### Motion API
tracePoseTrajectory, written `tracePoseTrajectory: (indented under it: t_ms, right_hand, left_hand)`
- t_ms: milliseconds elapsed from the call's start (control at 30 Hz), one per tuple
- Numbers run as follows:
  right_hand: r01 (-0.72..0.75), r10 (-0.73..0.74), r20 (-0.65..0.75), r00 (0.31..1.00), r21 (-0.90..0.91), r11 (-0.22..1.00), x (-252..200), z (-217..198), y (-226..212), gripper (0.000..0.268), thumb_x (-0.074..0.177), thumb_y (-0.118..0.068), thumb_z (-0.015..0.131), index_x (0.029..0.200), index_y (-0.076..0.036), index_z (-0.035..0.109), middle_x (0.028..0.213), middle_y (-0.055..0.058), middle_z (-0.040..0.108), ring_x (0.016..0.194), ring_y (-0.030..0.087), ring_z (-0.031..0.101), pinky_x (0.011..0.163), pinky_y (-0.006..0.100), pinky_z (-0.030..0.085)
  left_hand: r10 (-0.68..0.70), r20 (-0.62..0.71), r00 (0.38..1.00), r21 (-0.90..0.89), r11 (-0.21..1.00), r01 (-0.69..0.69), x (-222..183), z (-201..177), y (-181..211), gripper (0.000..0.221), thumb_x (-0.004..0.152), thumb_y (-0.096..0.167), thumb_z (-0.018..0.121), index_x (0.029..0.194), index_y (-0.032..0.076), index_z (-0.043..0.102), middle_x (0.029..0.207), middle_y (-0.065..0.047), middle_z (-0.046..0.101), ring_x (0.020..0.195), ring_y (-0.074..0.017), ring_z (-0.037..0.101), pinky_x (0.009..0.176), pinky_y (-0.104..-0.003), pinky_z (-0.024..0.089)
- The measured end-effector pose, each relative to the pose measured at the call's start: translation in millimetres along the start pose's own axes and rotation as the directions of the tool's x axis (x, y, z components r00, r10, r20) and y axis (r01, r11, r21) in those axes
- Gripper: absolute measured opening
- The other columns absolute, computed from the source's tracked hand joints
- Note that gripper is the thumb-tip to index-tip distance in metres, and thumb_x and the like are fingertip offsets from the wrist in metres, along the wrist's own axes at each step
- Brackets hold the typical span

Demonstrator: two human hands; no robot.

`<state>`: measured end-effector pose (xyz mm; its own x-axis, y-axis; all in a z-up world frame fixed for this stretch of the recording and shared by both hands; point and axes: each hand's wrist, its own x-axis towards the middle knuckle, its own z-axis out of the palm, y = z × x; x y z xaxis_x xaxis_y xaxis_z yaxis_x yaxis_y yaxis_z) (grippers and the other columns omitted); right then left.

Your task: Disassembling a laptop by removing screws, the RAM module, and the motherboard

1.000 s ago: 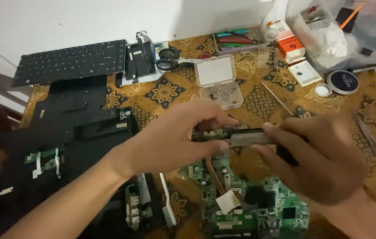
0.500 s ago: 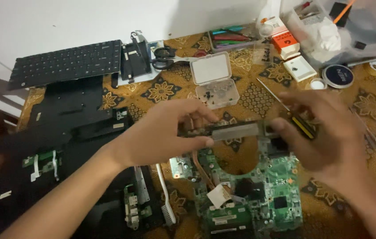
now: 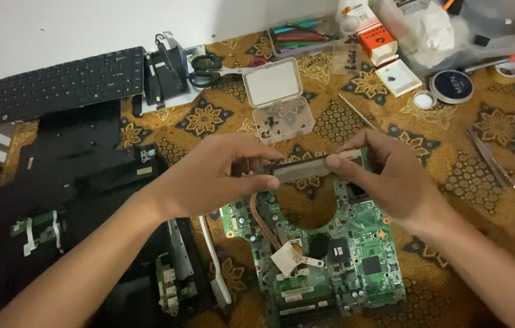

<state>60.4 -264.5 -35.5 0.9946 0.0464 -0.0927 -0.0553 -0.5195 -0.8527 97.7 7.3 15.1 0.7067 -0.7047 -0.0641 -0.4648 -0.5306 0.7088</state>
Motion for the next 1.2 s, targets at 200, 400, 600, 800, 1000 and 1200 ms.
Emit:
tracePoseTrajectory:
  t_ms: [200, 400, 600, 800, 1000, 1200]
  right_hand:
    - [0.063, -0.067, 0.061, 0.996, 0.069, 0.996, -2.1, -1.1, 5.4, 0.021, 0.1, -0.029, 0.068, 0.1, -0.009, 0.069, 0.046, -0.001, 0.04, 0.037, 0.011, 0.029, 0.036, 0.03, 0.019]
    - [-0.031, 0.045, 0.12, 0.992, -0.12, 0.992, -3.3, -10.9, -14.0, 0.052, 0.09, -0.039, 0.066, 0.139, -0.021, 0.061, 0.094, 0.006, 0.07, 0.08, 0.018, 0.065, 0.07, 0.034, 0.048]
    - [-0.205, 0.238, 0.115, 0.964, -0.24, 0.949, 2.2, -13.9, -30.3, 0.043, 0.094, -0.024, 0.069, 0.135, -0.018, 0.06, 0.109, 0.006, 0.08, 0.095, 0.021, 0.081, 0.084, 0.032, 0.066]
    - [0.3, -0.346, -0.013, 0.938, -0.465, 0.833, -6.7, -28.8, 3.3, 0.023, 0.097, -0.021, 0.074, 0.113, -0.006, 0.067, 0.086, 0.008, 0.068, 0.06, 0.02, 0.057, 0.053, 0.036, 0.045]
    - [0.601, -0.441, 0.511, 0.738, -0.201, 0.774, -18.1, -35.9, 39.7, 0.016, 0.089, -0.033, 0.068, 0.096, -0.026, 0.081, 0.084, -0.008, 0.086, 0.072, 0.006, 0.085, 0.061, 0.02, 0.073]
    - [0.649, -0.41, 0.668, 0.621, -0.145, 0.747, -16.6, -14.1, 44.2, 0.04, 0.089, -0.021, 0.073, 0.129, -0.028, 0.076, 0.111, -0.001, 0.078, 0.092, 0.021, 0.078, 0.07, 0.043, 0.065]
  left_hand:
    - [-0.025, -0.061, 0.998, 0.047, 0.998, 0.028, 1.1, 5.0, -3.0, 0.043, 0.094, 0.046, 0.066, 0.125, 0.019, 0.08, 0.094, 0.001, 0.079, 0.065, -0.0132, 0.06, 0.055, -0.029, 0.043]
    - [-0.102, -0.023, 0.995, 0.056, 0.993, 0.103, 3.3, 6.0, -2.1, 0.044, 0.096, 0.039, 0.067, 0.133, 0.016, 0.076, 0.087, -0.003, 0.081, 0.06, -0.0157, 0.066, 0.052, -0.032, 0.046]
    - [-0.119, 0.026, 0.993, 0.207, 0.972, 0.111, 1.3, 12.4, -6.9, 0.057, 0.101, 0.04, 0.062, 0.151, 0.013, 0.06, 0.134, -0.011, 0.07, 0.124, -0.0319, 0.061, 0.101, -0.05, 0.047]
    - [-0.122, -0.025, 0.992, 0.339, 0.933, 0.123, 3.0, 29.5, -23.8, 0.049, 0.105, 0.035, 0.059, 0.147, 0.01, 0.062, 0.134, -0.015, 0.067, 0.118, -0.0385, 0.064, 0.09, -0.054, 0.057]
    - [-0.015, -0.09, 0.996, 0.445, 0.894, 0.054, 8.9, 42.6, -42.4, 0.043, 0.104, 0.03, 0.067, 0.141, 0.009, 0.068, 0.116, -0.012, 0.071, 0.1, -0.0358, 0.067, 0.078, -0.049, 0.057]
    - [0.15, -0.145, 0.978, 0.588, 0.808, -0.037, 11.0, 51.5, -51.8, 0.038, 0.106, 0.031, 0.066, 0.135, 0.008, 0.07, 0.114, -0.013, 0.072, 0.1, -0.0379, 0.065, 0.083, -0.051, 0.052]
